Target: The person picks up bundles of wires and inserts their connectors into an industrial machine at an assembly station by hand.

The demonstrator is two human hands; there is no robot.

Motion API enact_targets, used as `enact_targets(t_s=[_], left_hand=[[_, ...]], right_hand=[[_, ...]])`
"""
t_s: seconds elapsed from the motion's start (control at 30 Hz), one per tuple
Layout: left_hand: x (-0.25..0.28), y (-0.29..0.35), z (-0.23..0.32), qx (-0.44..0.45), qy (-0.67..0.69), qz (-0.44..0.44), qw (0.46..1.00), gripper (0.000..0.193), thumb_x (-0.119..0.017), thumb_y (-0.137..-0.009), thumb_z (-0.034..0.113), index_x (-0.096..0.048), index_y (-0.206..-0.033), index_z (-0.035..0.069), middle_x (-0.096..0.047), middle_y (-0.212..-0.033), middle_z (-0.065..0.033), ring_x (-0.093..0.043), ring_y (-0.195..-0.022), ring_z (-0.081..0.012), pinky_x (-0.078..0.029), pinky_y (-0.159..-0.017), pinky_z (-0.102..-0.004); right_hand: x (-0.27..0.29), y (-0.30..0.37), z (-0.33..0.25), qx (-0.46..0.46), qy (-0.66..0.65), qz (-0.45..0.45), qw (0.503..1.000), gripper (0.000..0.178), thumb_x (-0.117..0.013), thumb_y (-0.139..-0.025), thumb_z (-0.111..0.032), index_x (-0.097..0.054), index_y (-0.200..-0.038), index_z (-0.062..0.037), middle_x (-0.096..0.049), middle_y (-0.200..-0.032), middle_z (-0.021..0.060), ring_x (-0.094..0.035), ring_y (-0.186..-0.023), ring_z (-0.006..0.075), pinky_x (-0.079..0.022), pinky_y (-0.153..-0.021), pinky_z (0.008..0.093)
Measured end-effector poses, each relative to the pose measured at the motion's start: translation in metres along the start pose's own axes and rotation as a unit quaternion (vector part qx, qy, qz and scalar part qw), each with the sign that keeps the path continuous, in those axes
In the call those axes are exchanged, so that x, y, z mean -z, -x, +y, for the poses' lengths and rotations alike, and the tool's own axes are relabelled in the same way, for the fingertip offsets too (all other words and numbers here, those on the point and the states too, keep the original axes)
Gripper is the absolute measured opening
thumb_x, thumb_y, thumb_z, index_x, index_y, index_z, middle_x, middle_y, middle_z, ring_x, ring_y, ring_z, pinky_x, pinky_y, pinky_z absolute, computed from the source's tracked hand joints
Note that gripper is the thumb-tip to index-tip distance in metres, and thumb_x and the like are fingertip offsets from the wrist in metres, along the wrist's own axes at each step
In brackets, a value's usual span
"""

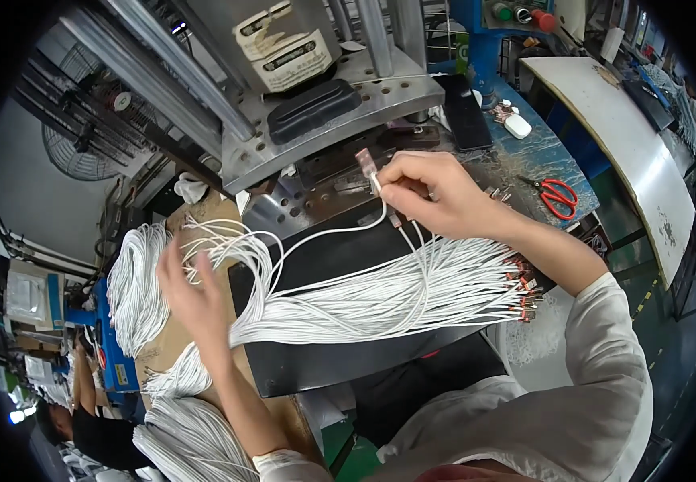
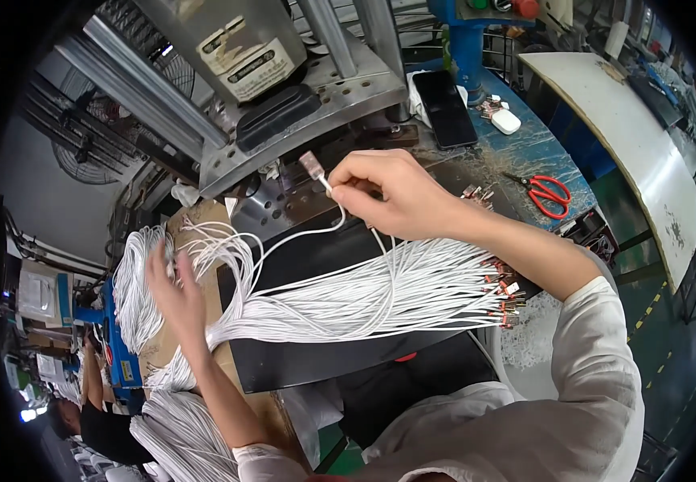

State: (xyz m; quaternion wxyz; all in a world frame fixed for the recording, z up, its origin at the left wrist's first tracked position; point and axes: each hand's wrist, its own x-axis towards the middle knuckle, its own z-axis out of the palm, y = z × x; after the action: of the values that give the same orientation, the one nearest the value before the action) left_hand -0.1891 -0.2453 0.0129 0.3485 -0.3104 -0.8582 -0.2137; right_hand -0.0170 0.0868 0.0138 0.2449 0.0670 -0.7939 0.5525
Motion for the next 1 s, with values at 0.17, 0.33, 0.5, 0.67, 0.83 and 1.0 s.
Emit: enact_targets(t_s=[0.17, 0.33, 0.5, 0.67, 0.83, 1.0], left_hand=[[0.014, -0.039, 0.129, -0.109, 0.278, -0.125, 0.946, 0.031, -0.073, -0.091, 0.013, -0.068, -0.119, 0.002, -0.069, -0.105, -0.0117, -0.064, -0.088, -0.0219, -0.049, -0.082, -0.0347], [-0.023, -0.015, 0.138, 0.132, 0.515, -0.160, 0.832, 0.016, -0.075, -0.090, 0.008, -0.074, -0.104, 0.001, -0.073, -0.087, -0.0030, -0.058, -0.070, -0.0061, -0.046, -0.064, -0.0239], [-0.044, -0.004, 0.155, 0.187, 0.598, -0.128, 0.769, 0.015, -0.075, -0.090, 0.008, -0.075, -0.104, 0.001, -0.073, -0.084, -0.0016, -0.051, -0.065, -0.0013, -0.039, -0.056, -0.0187], [-0.042, -0.010, 0.157, 0.172, 0.546, -0.164, 0.803, 0.014, -0.075, -0.089, 0.008, -0.076, -0.102, 0.001, -0.073, -0.081, -0.0023, -0.055, -0.068, -0.0022, -0.042, -0.059, -0.0187], [-0.041, -0.010, 0.165, 0.110, 0.491, -0.149, 0.851, 0.015, -0.076, -0.089, 0.009, -0.076, -0.102, 0.001, -0.073, -0.081, -0.0028, -0.059, -0.071, -0.0035, -0.046, -0.062, -0.0203], [-0.043, -0.004, 0.177, 0.177, 0.505, -0.154, 0.830, 0.015, -0.076, -0.088, 0.008, -0.076, -0.102, 0.001, -0.074, -0.083, -0.0033, -0.061, -0.073, -0.0059, -0.048, -0.067, -0.0221]], right_hand=[[-0.028, -0.002, -0.014, 0.182, 0.165, -0.050, 0.968, 0.011, -0.070, -0.089, -0.007, -0.066, -0.096, 0.0017, -0.063, -0.079, 0.0098, -0.060, -0.065, 0.0195, -0.045, -0.056, 0.0296], [-0.028, -0.002, -0.010, 0.121, 0.130, -0.054, 0.983, 0.012, -0.072, -0.088, -0.006, -0.070, -0.097, 0.0013, -0.066, -0.078, 0.0075, -0.059, -0.061, 0.0145, -0.045, -0.055, 0.0270], [-0.015, 0.000, -0.016, -0.003, 0.063, -0.045, 0.997, 0.015, -0.074, -0.086, -0.006, -0.072, -0.100, 0.0014, -0.068, -0.079, 0.0041, -0.058, -0.062, 0.0063, -0.045, -0.055, 0.0231], [-0.003, -0.001, -0.025, -0.045, 0.042, -0.047, 0.997, 0.018, -0.075, -0.084, -0.004, -0.073, -0.101, 0.0010, -0.070, -0.077, 0.0017, -0.056, -0.063, 0.0017, -0.044, -0.055, 0.0201], [0.001, 0.000, -0.016, 0.039, 0.091, -0.040, 0.994, 0.014, -0.074, -0.081, -0.003, -0.072, -0.095, 0.0006, -0.067, -0.072, 0.0035, -0.057, -0.059, 0.0054, -0.045, -0.053, 0.0223], [-0.005, 0.005, -0.013, 0.074, 0.150, -0.013, 0.986, 0.009, -0.073, -0.077, -0.003, -0.066, -0.081, 0.0005, -0.062, -0.066, 0.0059, -0.059, -0.056, 0.0121, -0.045, -0.051, 0.0262]])
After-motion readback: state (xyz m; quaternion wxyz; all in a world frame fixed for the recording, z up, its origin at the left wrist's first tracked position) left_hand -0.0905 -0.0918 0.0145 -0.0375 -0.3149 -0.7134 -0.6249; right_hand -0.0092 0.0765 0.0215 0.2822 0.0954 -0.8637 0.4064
